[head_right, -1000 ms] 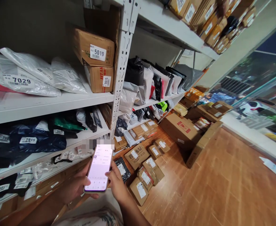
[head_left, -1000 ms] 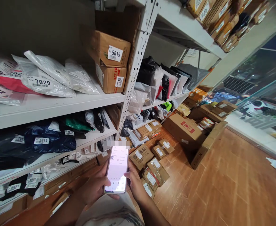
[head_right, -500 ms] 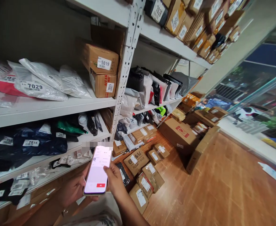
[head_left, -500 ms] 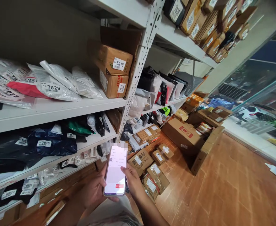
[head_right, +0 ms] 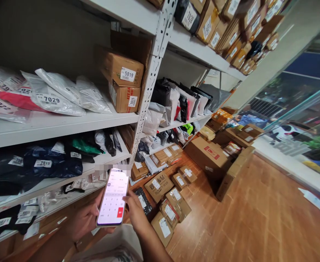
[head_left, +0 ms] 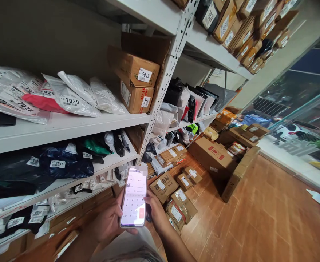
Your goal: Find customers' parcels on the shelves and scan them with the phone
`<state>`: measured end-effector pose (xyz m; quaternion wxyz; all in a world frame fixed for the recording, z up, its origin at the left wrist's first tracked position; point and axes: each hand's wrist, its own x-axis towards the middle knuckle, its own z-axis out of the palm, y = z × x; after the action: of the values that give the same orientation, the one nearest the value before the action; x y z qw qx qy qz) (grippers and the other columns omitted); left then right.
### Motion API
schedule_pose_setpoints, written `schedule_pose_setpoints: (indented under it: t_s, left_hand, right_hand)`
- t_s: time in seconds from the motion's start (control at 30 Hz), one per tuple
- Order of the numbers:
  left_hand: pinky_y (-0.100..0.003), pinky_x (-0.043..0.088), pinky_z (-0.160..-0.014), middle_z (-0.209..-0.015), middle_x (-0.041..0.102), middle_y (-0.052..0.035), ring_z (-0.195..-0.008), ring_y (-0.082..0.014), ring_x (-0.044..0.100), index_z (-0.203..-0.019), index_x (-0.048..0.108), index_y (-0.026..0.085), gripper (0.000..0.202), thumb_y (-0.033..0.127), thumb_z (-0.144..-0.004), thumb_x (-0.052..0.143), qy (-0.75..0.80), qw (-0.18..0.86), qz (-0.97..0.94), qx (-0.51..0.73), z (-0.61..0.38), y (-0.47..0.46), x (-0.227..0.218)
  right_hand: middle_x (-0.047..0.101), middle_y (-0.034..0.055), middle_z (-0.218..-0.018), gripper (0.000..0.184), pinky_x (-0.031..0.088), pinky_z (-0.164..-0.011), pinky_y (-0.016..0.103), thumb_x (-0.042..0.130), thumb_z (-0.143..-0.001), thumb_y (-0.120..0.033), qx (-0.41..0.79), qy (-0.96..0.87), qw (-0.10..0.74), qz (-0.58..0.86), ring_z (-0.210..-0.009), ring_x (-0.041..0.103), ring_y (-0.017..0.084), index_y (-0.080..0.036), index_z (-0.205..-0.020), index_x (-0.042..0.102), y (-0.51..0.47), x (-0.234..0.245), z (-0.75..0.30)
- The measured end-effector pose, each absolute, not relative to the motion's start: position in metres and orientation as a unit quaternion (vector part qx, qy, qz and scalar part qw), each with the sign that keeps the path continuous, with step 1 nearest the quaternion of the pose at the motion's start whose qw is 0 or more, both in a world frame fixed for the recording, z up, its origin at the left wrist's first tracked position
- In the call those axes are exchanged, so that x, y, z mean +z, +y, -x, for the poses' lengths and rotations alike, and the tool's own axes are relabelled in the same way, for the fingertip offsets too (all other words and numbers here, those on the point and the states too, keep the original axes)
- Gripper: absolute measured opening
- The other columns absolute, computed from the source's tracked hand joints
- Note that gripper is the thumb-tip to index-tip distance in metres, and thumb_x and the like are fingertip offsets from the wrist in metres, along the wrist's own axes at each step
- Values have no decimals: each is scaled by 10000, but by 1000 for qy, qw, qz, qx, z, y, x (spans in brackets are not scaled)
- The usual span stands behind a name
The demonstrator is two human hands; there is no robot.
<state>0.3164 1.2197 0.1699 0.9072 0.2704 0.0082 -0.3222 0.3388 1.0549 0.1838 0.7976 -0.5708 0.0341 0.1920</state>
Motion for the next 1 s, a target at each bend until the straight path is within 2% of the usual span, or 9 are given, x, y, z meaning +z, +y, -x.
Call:
schedule_pose_setpoints:
  t_s: [0.17, 0.4, 0.6, 0.73, 0.87, 1.0]
  left_hand:
    - [-436, 576, -673, -1128, 644, 31, -961, -255, 615, -1412, 57, 445, 907, 127, -652, 437, -31, 914, -243, -324, -316, 1226, 157]
    - [-423, 575, -664, -1250, 576, -23, -967, -272, 609, -1427, 52, 395, 912, 140, -646, 449, -20, 902, -261, -344, -314, 1229, 160]
    - [-433, 580, -671, -1169, 628, -19, -955, -255, 622, -1419, 27, 415, 934, 107, -651, 458, -17, 906, -235, -350, -315, 1227, 156]
    - [-438, 576, -681, -1159, 633, -13, -957, -256, 624, -1418, 51, 419, 925, 114, -653, 472, -15, 909, -233, -345, -316, 1223, 152]
    - [-433, 564, -670, -1144, 631, -37, -921, -263, 629, -1423, 80, 390, 908, 144, -651, 489, 23, 905, -263, -332, -318, 1214, 149]
    - [-403, 537, -656, -1060, 642, -54, -846, -248, 623, -1422, 121, 359, 837, 237, -704, 534, 51, 905, -303, -293, -322, 1186, 151]
  right_hand:
    - [708, 9, -830, 363, 411, -690, 291, 556, -559, -192, 214, 20, 794, 568, -747, 580, 188, -189, -898, 689, 1054, 184, -332]
    - [715, 24, -940, 432, 408, -774, 321, 519, -575, -235, 208, 37, 809, 549, -871, 591, 219, -186, -970, 685, 1058, 179, -326]
    - [706, 6, -760, 306, 409, -650, 285, 562, -640, -304, 206, 84, 822, 524, -700, 596, 182, -195, -899, 682, 1063, 176, -323]
    - [703, 7, -689, 283, 401, -583, 266, 619, -623, -313, 206, 101, 820, 524, -630, 579, 172, -181, -858, 704, 1058, 179, -330]
    - [738, 31, -813, 259, 441, -716, 297, 660, -626, -361, 194, 107, 823, 523, -765, 614, 205, -193, -811, 725, 1047, 178, -341]
    - [740, 65, -912, 410, 442, -839, 342, 676, -627, -487, 208, 102, 827, 513, -886, 633, 242, -178, -894, 713, 1033, 169, -353]
